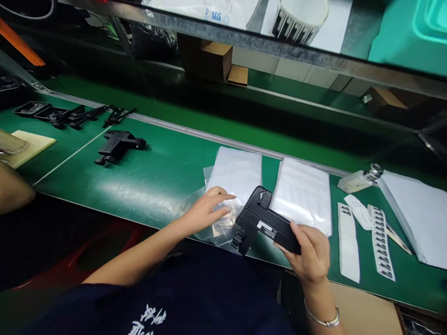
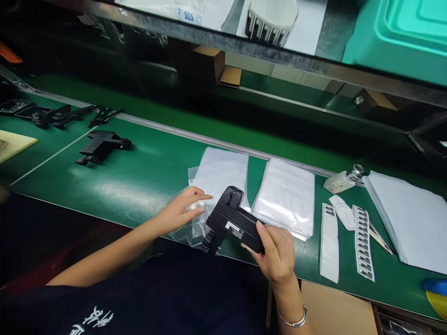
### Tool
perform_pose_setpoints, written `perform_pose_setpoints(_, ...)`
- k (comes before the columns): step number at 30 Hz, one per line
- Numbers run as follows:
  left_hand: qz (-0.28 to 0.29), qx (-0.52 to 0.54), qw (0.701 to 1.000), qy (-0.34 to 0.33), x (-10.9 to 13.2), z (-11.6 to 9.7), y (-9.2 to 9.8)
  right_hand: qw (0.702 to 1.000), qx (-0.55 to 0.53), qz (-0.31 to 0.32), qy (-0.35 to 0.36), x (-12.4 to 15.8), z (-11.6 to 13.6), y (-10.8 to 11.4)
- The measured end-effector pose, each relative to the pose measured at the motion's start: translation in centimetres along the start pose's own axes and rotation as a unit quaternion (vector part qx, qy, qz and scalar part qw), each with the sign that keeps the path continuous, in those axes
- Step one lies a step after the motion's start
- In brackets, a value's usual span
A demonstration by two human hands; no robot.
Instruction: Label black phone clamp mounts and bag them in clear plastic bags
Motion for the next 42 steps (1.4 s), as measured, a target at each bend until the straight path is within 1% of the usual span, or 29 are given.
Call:
perform_pose_setpoints(1,-0.012,0.017,1.000,-0.021,-0.2,-0.5,0.0,1.000,0.009,-0.004,0.011,-0.1,0.1,0.1)
perform_pose_setpoints(2,-0.001,0.050,0.998,-0.035,-0.5,-1.0,-0.2,1.000,0.011,-0.002,0.029,-0.2,0.3,0.2)
perform_pose_setpoints(3,0.031,0.086,0.995,-0.037,-0.6,-1.5,-0.5,0.999,0.008,0.006,0.047,-0.4,0.5,0.2)
perform_pose_setpoints(5,0.101,0.139,0.985,-0.014,-0.9,-2.3,-1.6,0.997,-0.014,0.032,0.063,-0.5,0.9,0.0)
perform_pose_setpoints(6,0.104,0.155,0.982,0.004,-1.0,-2.4,-2.0,0.997,-0.037,0.044,0.045,-0.4,0.8,-0.2)
perform_pose_setpoints(7,0.086,0.166,0.982,0.019,-1.0,-2.5,-2.2,0.997,-0.067,0.048,0.000,-0.3,0.5,-0.4)
perform_pose_setpoints(8,0.053,0.173,0.983,0.026,-1.0,-2.4,-2.2,0.991,-0.104,0.044,-0.071,0.1,0.0,-0.8)
perform_pose_setpoints(9,0.022,0.171,0.985,0.027,-0.9,-2.3,-2.2,0.974,-0.154,0.039,-0.159,0.6,-0.7,-1.2)
perform_pose_setpoints(10,-0.002,0.156,0.987,0.026,-0.7,-2.1,-2.1,0.944,-0.217,0.039,-0.246,1.3,-1.3,-1.8)
perform_pose_setpoints(12,-0.011,0.094,0.995,0.018,-0.2,-1.8,-2.0,0.856,-0.342,0.053,-0.384,2.8,-2.1,-3.4)
perform_pose_setpoints(13,0.000,0.060,0.998,0.011,0.0,-1.7,-2.0,0.816,-0.389,0.061,-0.423,3.3,-2.2,-4.1)
perform_pose_setpoints(14,0.012,0.035,0.999,0.003,0.3,-1.6,-2.0,0.789,-0.417,0.067,-0.446,3.8,-2.3,-4.6)
perform_pose_setpoints(15,0.021,0.023,1.000,0.001,0.4,-1.4,-2.1,0.779,-0.424,0.068,-0.456,4.0,-2.3,-4.8)
perform_pose_setpoints(16,0.025,0.025,0.999,0.004,0.6,-1.3,-2.1,0.788,-0.411,0.064,-0.454,4.1,-2.3,-4.9)
perform_pose_setpoints(17,0.023,0.041,0.999,0.012,0.6,-1.1,-2.2,0.809,-0.388,0.061,-0.438,4.0,-2.2,-4.7)
perform_pose_setpoints(20,0.018,0.112,0.993,0.043,0.5,-0.6,-2.3,0.888,-0.321,0.057,-0.325,3.3,-2.0,-3.7)
perform_pose_setpoints(21,0.018,0.122,0.991,0.044,0.5,-0.6,-2.4,0.904,-0.307,0.055,-0.291,3.2,-2.0,-3.4)
perform_pose_setpoints(22,0.015,0.119,0.992,0.037,0.5,-0.8,-2.4,0.913,-0.299,0.054,-0.272,3.2,-2.0,-3.2)
perform_pose_setpoints(24,0.006,0.080,0.997,-0.017,0.6,-1.3,-2.2,0.914,-0.294,0.052,-0.275,3.6,-2.4,-3.2)
perform_pose_setpoints(26,-0.004,0.023,0.991,-0.131,0.8,-2.3,-1.9,0.906,-0.297,0.044,-0.298,4.0,-2.8,-3.4)
perform_pose_setpoints(28,-0.021,-0.028,0.967,-0.253,1.1,-3.0,-1.7,0.903,-0.303,0.022,-0.304,4.3,-2.9,-3.5)
perform_pose_setpoints(29,-0.032,-0.049,0.954,-0.295,1.2,-3.2,-1.6,0.904,-0.305,0.007,-0.301,4.3,-3.0,-3.5)
perform_pose_setpoints(31,-0.054,-0.078,0.937,-0.337,1.3,-3.2,-1.5,0.906,-0.308,-0.019,-0.288,4.2,-2.9,-3.4)
perform_pose_setpoints(33,-0.057,-0.088,0.932,-0.346,1.4,-3.1,-1.5,0.909,-0.309,-0.030,-0.278,4.0,-2.7,-3.2)
perform_pose_setpoints(35,-0.050,-0.076,0.935,-0.343,1.5,-3.0,-1.5,0.912,-0.305,-0.029,-0.272,3.7,-2.5,-2.9)
perform_pose_setpoints(37,-0.030,-0.029,0.952,-0.304,1.4,-2.8,-1.4,0.919,-0.295,-0.022,-0.261,3.4,-2.4,-2.4)
perform_pose_setpoints(38,-0.017,0.007,0.966,-0.258,1.2,-2.6,-1.4,0.926,-0.285,-0.015,-0.248,3.2,-2.3,-2.1)
perform_pose_setpoints(40,0.010,0.107,0.985,-0.134,0.8,-2.0,-1.4,0.947,-0.255,0.004,-0.197,2.4,-1.9,-1.4)
perform_pose_setpoints(42,0.033,0.211,0.977,-0.028,0.4,-1.3,-1.6,0.969,-0.216,0.025,-0.115,1.3,-1.4,-0.8)
Point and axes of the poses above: each hand's wrist, its own x-axis away from the middle knuckle, its own y-axis out of the back of the hand, z = x × y, the point moved 3 cm from there along -x, towards the middle knuckle, and after that the axes turned 12 degrees about y, right-handed, at the moved point
